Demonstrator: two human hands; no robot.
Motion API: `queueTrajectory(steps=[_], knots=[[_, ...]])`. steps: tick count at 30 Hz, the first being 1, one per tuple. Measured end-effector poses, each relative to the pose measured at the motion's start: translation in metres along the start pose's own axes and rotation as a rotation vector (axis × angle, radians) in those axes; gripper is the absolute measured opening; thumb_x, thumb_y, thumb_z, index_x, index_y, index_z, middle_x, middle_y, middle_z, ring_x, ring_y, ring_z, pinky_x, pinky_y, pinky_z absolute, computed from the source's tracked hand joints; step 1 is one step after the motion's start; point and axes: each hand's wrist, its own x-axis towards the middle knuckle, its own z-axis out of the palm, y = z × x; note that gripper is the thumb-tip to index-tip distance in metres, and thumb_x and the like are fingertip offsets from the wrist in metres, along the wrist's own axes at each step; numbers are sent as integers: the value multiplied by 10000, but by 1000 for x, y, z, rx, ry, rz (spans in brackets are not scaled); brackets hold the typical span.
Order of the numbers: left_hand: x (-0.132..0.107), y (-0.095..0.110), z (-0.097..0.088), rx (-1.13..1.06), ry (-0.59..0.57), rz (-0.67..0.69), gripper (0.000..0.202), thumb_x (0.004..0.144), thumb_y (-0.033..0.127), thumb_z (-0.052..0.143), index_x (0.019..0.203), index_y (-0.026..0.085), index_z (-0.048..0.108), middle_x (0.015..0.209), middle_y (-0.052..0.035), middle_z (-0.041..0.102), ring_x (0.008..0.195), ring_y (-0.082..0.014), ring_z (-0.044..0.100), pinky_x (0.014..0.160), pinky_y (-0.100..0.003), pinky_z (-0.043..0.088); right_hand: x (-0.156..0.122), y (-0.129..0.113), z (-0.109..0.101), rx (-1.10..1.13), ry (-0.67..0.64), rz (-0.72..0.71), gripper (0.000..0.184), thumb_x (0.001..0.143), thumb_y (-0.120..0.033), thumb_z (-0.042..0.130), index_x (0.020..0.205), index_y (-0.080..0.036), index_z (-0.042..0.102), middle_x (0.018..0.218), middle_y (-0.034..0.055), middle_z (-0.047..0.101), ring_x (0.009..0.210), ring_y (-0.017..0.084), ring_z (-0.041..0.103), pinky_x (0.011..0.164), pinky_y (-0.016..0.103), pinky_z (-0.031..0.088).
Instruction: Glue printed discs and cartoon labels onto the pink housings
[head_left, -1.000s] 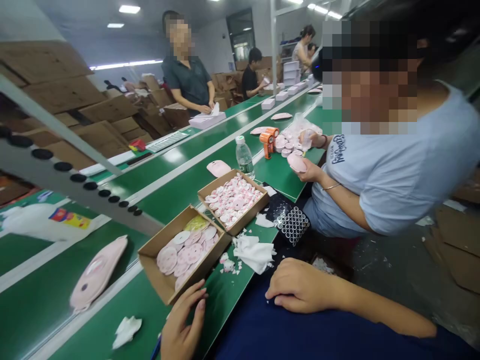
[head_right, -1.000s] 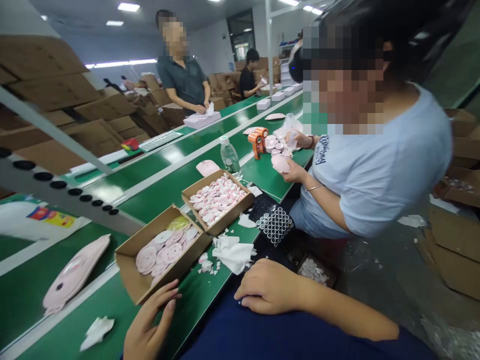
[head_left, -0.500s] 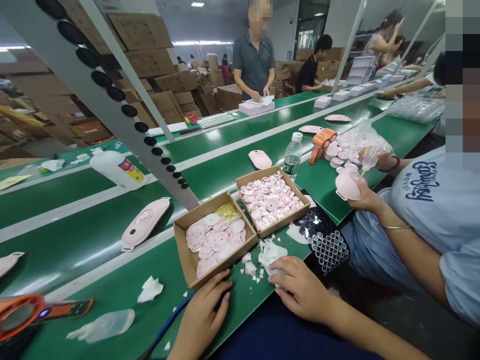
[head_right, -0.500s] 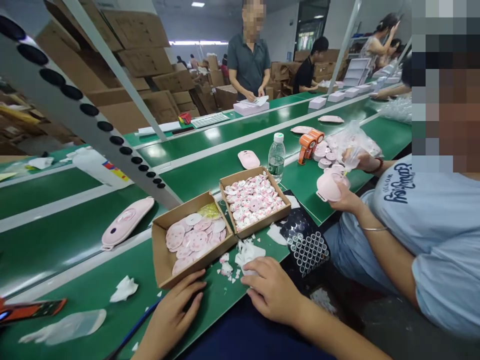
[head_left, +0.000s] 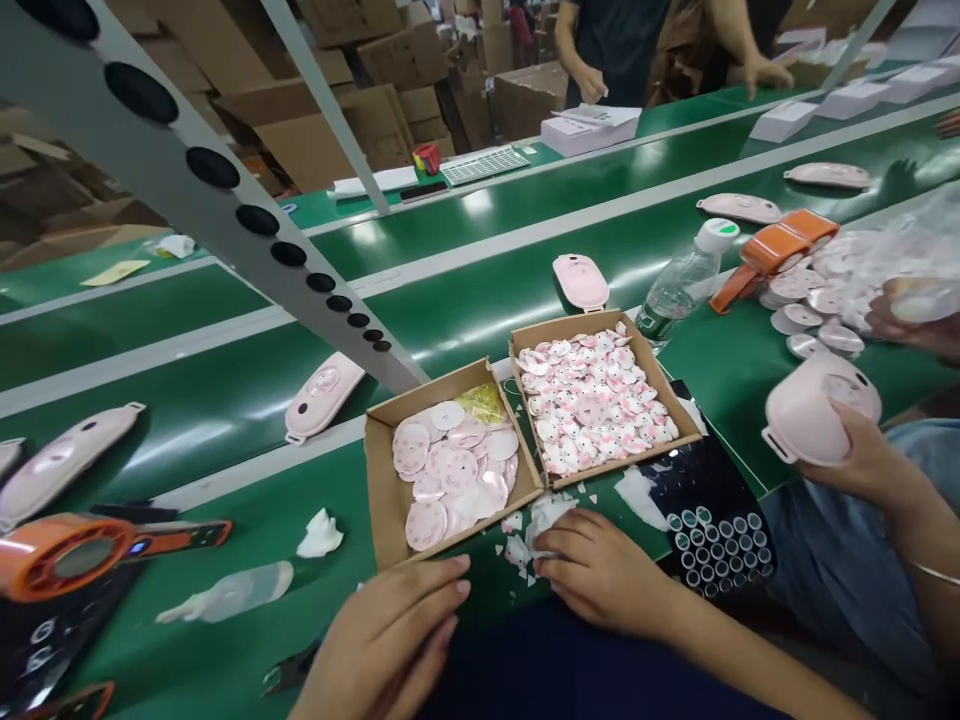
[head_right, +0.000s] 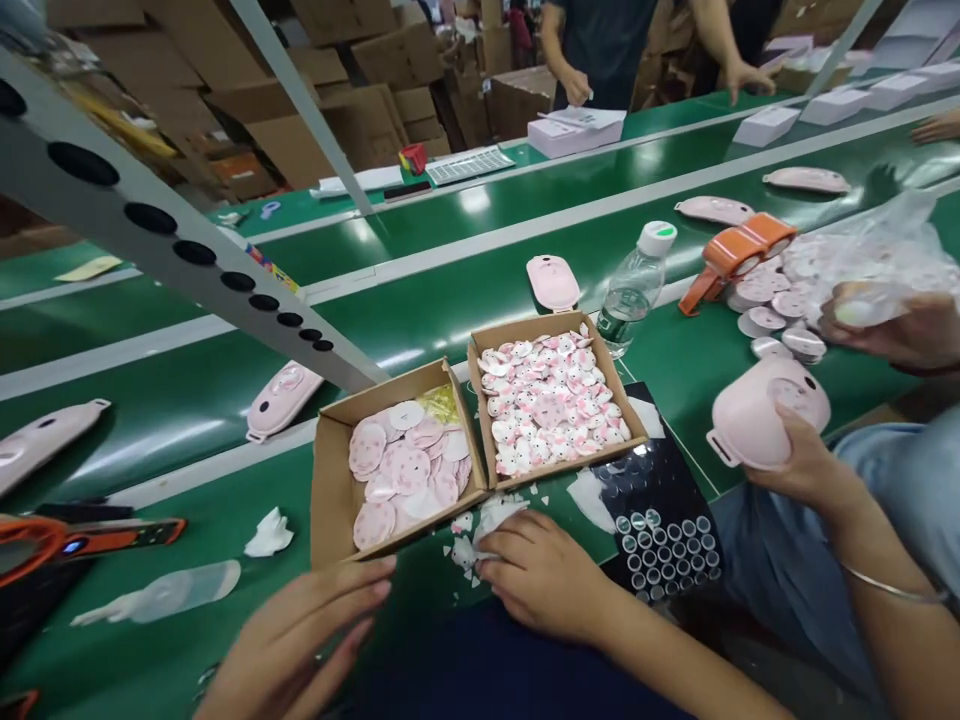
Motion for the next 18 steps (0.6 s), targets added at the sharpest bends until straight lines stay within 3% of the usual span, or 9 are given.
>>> queueTrajectory(steps=[3, 6, 8, 10, 14, 18], knots=[[36, -20, -17, 88, -65, -116, 302, 951, 249, 520, 1229, 294, 630, 1116, -45, 757, 985, -223, 729, 852, -318, 592, -3, 4, 1, 7, 94, -31, 178, 914, -151, 555, 1071, -189, 630, 1088, 63, 740, 1001, 205, 650, 918, 381, 526], [78, -49, -14, 255, -331, -309, 344, 962, 349, 467, 1222, 234, 660, 1217, -86, 717, 1076, -293, 687, 923, -427, 561, -5, 8, 0, 36, 163, -53, 177, 928, -151, 537, 1075, -182, 631, 1044, 72, 750, 978, 203, 667, 877, 366, 544], [101, -66, -6, 405, -530, -427, 342, 956, 304, 475, 1226, 188, 651, 1243, -128, 691, 1094, -328, 660, 897, -460, 552, -6, 11, -1, 59, 192, -66, 170, 941, -165, 532, 1076, -186, 631, 1018, 70, 755, 960, 199, 677, 860, 357, 549], [117, -80, 1, 501, -655, -485, 302, 924, 213, 503, 1179, 155, 652, 1179, -159, 691, 1040, -343, 658, 824, -457, 551, -6, 13, -1, 79, 204, -68, 153, 944, -178, 540, 1067, -182, 631, 1000, 71, 756, 942, 200, 684, 843, 349, 550], [127, -96, 11, 521, -695, -476, 239, 866, 134, 519, 1045, 143, 677, 1013, -157, 682, 934, -337, 656, 728, -422, 527, -7, 17, 0, 111, 203, -59, 145, 925, -152, 549, 1047, -174, 624, 970, 73, 749, 897, 194, 687, 799, 330, 548], [126, -98, 10, 479, -625, -477, 232, 911, 178, 465, 847, 150, 686, 896, -157, 669, 915, -332, 634, 770, -437, 501, -7, 20, 1, 137, 183, -73, 140, 904, -147, 561, 1030, -178, 614, 944, 67, 739, 862, 183, 683, 775, 312, 546]])
